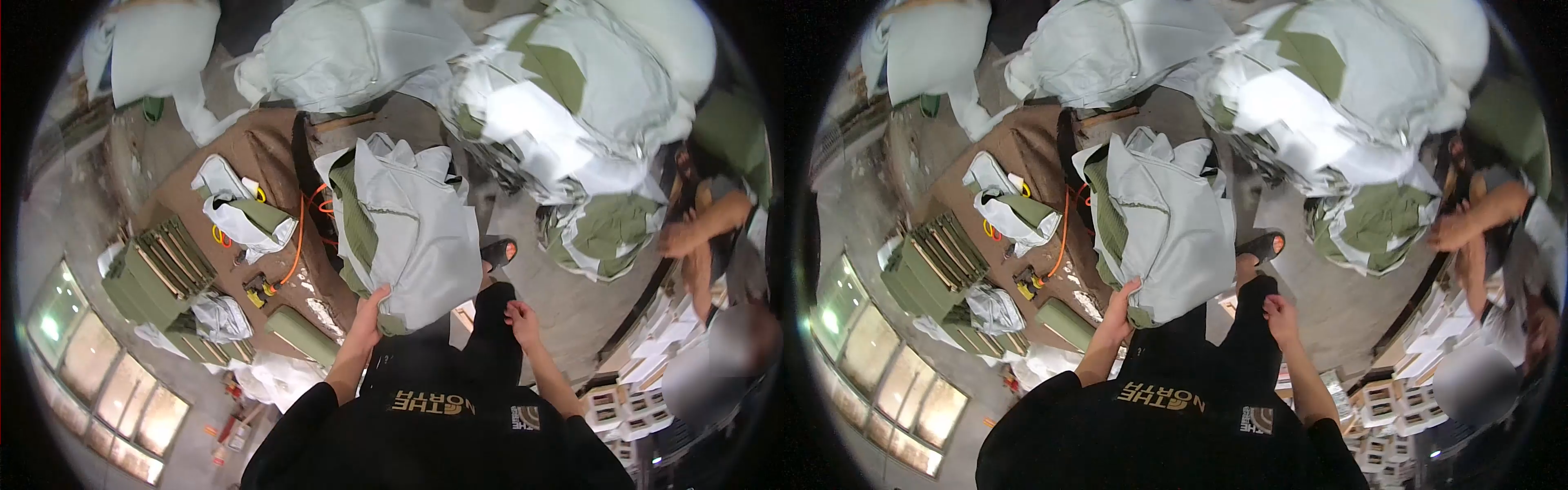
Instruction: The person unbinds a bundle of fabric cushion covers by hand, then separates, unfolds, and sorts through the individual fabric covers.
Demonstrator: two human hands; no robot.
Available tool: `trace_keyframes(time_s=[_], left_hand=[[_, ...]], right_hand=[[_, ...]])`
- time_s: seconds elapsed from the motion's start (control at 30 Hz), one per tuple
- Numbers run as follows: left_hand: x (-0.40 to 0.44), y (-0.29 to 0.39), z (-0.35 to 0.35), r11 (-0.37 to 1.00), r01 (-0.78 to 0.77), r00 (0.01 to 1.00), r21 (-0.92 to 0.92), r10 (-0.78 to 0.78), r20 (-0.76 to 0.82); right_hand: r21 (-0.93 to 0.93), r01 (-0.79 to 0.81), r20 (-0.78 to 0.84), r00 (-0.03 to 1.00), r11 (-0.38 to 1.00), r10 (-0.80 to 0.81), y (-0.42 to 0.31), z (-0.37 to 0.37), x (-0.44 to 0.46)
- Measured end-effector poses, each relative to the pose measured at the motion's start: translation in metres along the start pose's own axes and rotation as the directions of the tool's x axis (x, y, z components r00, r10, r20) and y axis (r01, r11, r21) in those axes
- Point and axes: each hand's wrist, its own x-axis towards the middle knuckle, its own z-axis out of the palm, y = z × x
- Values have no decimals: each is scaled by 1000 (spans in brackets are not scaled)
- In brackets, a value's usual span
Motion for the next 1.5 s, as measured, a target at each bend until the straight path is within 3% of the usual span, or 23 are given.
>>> trace_keyframes(time_s=[0.1, 0.2, 0.3, 0.33, 0.4, 0.53, 0.6, 0.67, 0.73, 0.77, 0.8, 0.87, 0.93, 0.97, 1.03, 1.07, 1.13, 1.23, 1.27, 1.3, 1.33, 1.4, 1.5], left_hand=[[-1, -31, -6, 985, -13, 998, 170, 24, -60], [-16, -57, -14, 977, 52, 999, 209, -51, -10], [-53, -73, -13, 951, 35, 999, 306, -25, -36], [-66, -75, -13, 928, 9, 999, 372, 9, -46], [-85, -75, -22, 914, 38, 999, 404, -25, -38], [-122, -64, -28, 822, 32, 995, 569, 28, -96], [-133, -58, -26, 782, 30, 994, 623, 42, -101], [-143, -50, -29, 752, 30, 993, 659, 53, -105], [-151, -41, -24, 710, -22, 997, 704, 70, -39], [-83, -5, -82, 700, 52, 996, 712, 15, -88], [-98, -7, -71, 679, -8, 998, 734, 54, -39], [-105, -1, -43, 649, -73, 997, 758, 64, 42], [-108, 14, -38, 623, -124, 992, 773, 65, 106], [-112, 24, -38, 611, -142, 989, 778, 60, 134], [-116, 50, -51, 585, -198, 978, 786, 68, 196], [-120, 60, -56, 574, -223, 972, 788, 71, 223], [-121, 81, -69, 572, -269, 958, 775, 77, 276], [-186, 87, -61, 716, -190, 954, 672, -27, 298], [-186, 94, -60, 651, -247, 964, 718, 87, 252], [-178, 94, -63, 625, -450, 893, 638, 302, 333], [-163, 97, -64, 636, -474, 879, 609, 306, 365], [-144, 93, -62, 492, -702, 711, 515, 526, 467], [-189, 100, -50, 602, -613, 790, 512, 488, 372]], right_hand=[[84, 168, 42, 984, 982, -172, 21, 7, 0], [217, 269, -66, 963, 938, -261, 40, -8, -16], [301, 213, -185, 969, 930, -162, 63, -48, -52], [266, 242, -222, 957, 933, -185, 82, -61, -60], [-87, 322, -309, 891, 943, -333, 124, -81, -81], [31, 126, -445, 890, 992, -99, 215, -81, -108], [-12, 121, -433, 894, 993, -114, 257, -56, -126], [-54, -67, -106, 992, 996, 61, 301, -20, -119], [-22, 3, -191, 981, 1000, -8, 308, 27, -132], [24, 54, -268, 962, 998, -45, 312, 49, -132], [59, 110, -341, 936, 992, -84, 309, 67, -126], [205, 87, -481, 877, 975, 22, 274, 83, -132], [188, 96, -571, 820, 977, 30, 240, 84, -132], [177, 78, -602, 797, 981, 45, 226, 90, -142], [313, 157, -534, 845, 937, 36, 218, 98, -128], [173, 212, -620, 782, 962, -61, 191, 94, -155], [234, 122, -570, 821, 965, 35, 164, 103, -148], [-25, 204, -467, 863, 979, -192, 164, 89, -122], [-58, 211, -421, 881, 976, -216, 154, 83, -130], [-63, 227, -380, 895, 972, -234, 150, 78, -137], [-74, 231, -351, 904, 970, -242, 143, 71, -143], [-68, 229, -308, 921, 971, -239, 133, 58, -156], [-36, 212, -290, 933, 977, -213, 121, 49, -174]])
